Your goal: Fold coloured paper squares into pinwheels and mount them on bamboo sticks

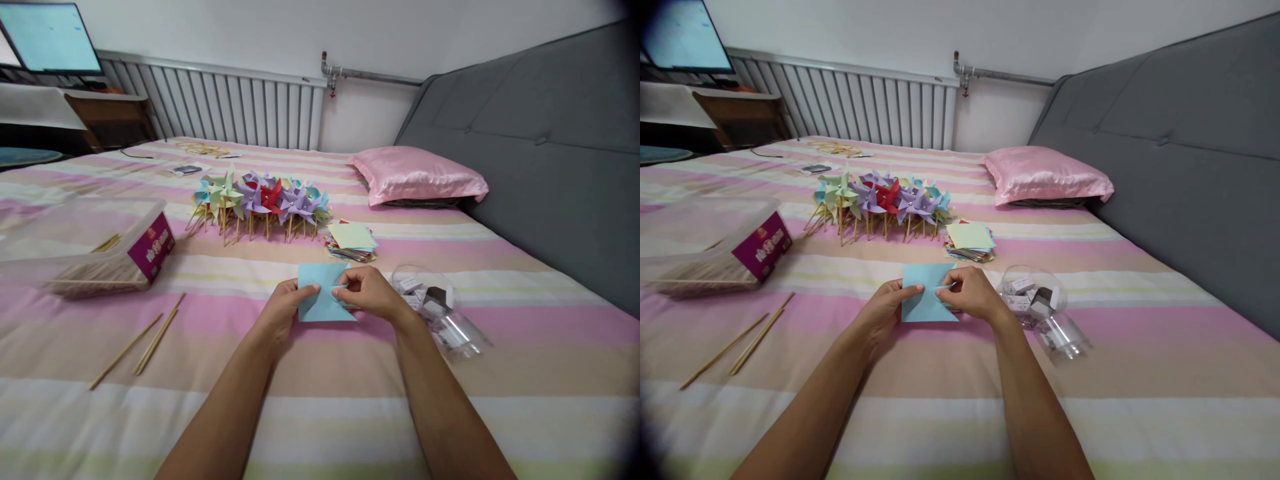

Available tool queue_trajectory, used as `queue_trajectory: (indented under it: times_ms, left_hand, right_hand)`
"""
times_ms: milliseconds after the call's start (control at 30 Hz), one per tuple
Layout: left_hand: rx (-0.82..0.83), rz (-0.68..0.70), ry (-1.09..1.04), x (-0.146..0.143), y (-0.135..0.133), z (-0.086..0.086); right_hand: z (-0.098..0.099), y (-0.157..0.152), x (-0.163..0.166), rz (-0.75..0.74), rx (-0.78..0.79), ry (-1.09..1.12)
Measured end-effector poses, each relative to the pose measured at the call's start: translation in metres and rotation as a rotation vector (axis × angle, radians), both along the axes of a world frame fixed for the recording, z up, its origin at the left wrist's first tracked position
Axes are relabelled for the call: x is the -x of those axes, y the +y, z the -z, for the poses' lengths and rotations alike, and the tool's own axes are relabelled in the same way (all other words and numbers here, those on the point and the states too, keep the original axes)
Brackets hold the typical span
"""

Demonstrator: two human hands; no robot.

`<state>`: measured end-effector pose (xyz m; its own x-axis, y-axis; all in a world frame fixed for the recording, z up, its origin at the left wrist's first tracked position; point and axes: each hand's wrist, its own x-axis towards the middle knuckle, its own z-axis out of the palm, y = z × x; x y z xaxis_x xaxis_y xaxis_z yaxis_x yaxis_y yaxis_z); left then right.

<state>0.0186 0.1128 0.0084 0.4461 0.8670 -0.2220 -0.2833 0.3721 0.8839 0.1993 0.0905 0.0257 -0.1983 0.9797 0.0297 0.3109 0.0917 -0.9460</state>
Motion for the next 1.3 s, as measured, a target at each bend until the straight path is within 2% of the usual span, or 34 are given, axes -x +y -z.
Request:
queue_trajectory:
  times_ms: [300, 933, 1100, 1300]
  left_hand:
    - [-0.028, -0.03, 0.007, 0.001, -0.002, 0.0]
    - [-0.043, -0.081, 0.104, -0.001, -0.002, 0.002]
    - [-0.046, -0.143, 0.1, -0.002, -0.002, 0.002]
    - [-0.065, -0.237, 0.04, -0.005, 0.0, 0.002]
  right_hand:
    - [-0.002, 0.0, 0.002, 0.023, -0.03, -0.067]
    - [-0.003, -0.002, 0.004, -0.025, -0.056, -0.111]
    - [0.002, 0.002, 0.004, 0.005, -0.063, -0.084]
    - [0.002, 0.005, 0.01, 0.124, -0.203, 0.026]
